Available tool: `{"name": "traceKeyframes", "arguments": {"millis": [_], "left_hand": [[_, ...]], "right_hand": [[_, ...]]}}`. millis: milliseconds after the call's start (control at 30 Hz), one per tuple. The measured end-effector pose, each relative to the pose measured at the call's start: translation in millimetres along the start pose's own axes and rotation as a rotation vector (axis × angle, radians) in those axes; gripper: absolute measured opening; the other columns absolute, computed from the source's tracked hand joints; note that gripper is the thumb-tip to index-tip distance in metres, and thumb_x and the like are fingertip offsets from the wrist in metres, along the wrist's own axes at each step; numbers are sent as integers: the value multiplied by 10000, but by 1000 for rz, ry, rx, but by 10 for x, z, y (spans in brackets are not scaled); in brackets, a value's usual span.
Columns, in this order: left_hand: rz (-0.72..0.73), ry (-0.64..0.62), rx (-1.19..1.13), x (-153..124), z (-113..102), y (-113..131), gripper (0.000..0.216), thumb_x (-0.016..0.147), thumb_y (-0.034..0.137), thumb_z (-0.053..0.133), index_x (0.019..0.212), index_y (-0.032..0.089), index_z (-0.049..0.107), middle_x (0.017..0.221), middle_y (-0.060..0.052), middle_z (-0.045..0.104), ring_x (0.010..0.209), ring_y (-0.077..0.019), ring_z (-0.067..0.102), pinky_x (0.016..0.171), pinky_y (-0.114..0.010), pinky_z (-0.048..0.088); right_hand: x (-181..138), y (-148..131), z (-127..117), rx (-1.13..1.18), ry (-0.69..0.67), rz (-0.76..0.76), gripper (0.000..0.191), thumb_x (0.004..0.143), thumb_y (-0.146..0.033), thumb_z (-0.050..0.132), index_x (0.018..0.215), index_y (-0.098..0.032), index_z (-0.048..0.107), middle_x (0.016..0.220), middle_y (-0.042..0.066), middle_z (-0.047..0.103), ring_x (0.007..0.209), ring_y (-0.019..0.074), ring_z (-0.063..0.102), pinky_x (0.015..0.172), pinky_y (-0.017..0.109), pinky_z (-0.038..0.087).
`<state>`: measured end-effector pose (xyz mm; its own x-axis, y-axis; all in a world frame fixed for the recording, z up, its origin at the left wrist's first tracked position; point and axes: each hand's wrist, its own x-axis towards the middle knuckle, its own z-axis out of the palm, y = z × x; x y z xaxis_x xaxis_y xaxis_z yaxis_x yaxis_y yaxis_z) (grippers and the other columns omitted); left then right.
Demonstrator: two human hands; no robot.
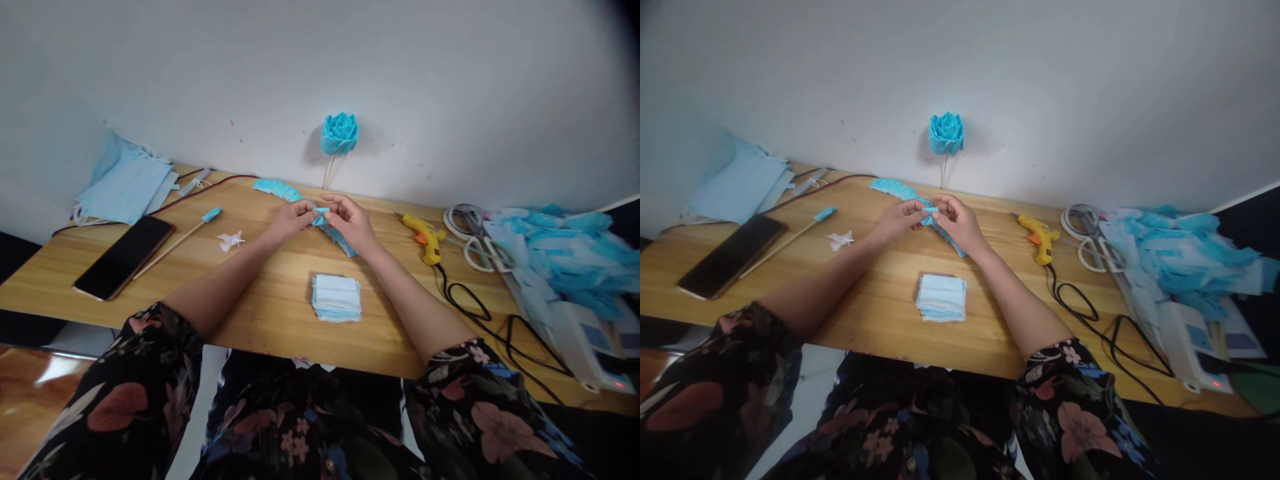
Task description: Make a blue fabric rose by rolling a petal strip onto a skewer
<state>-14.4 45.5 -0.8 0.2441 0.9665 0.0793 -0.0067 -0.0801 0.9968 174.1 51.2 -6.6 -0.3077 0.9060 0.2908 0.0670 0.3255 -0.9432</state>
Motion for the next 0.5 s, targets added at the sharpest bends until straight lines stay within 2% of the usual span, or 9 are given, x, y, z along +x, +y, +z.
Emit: {"name": "traceKeyframes", "arguments": {"millis": [100, 200, 367, 500], "left_hand": [[-1, -17, 1, -7, 5, -1, 329, 809, 406, 814, 745, 179, 586, 632, 55, 549, 566, -74, 477, 593, -218, 405], [-4, -33, -16, -17, -6, -18, 373, 828, 482, 800, 755, 176, 600, 638, 37, 583, 576, -83, 513, 601, -219, 420], [-32, 7, -89, -11, -16, -66, 473, 916, 641, 659, 865, 171, 635, 672, -4, 646, 583, -102, 576, 574, -222, 433], [-42, 8, -107, -9, -19, -69, 451, 847, 598, 759, 826, 172, 614, 686, 0, 666, 571, -86, 569, 573, -210, 433]], "right_hand": [[7, 20, 8, -11, -15, -5, 504, 809, -511, 779, 1219, -238, 668, 840, -20, 659, 721, 147, 594, 679, 294, 508], [11, 17, 3, -32, 11, -26, 474, 832, -505, 758, 1221, -251, 665, 827, -19, 620, 718, 154, 577, 676, 303, 511], [23, 13, -17, -49, 82, -51, 488, 841, -560, 753, 1221, -270, 656, 816, -16, 556, 723, 166, 550, 679, 320, 548], [33, 30, -19, 1, 117, -35, 496, 836, -549, 760, 1228, -267, 647, 826, -16, 561, 737, 163, 553, 666, 305, 564]]}}
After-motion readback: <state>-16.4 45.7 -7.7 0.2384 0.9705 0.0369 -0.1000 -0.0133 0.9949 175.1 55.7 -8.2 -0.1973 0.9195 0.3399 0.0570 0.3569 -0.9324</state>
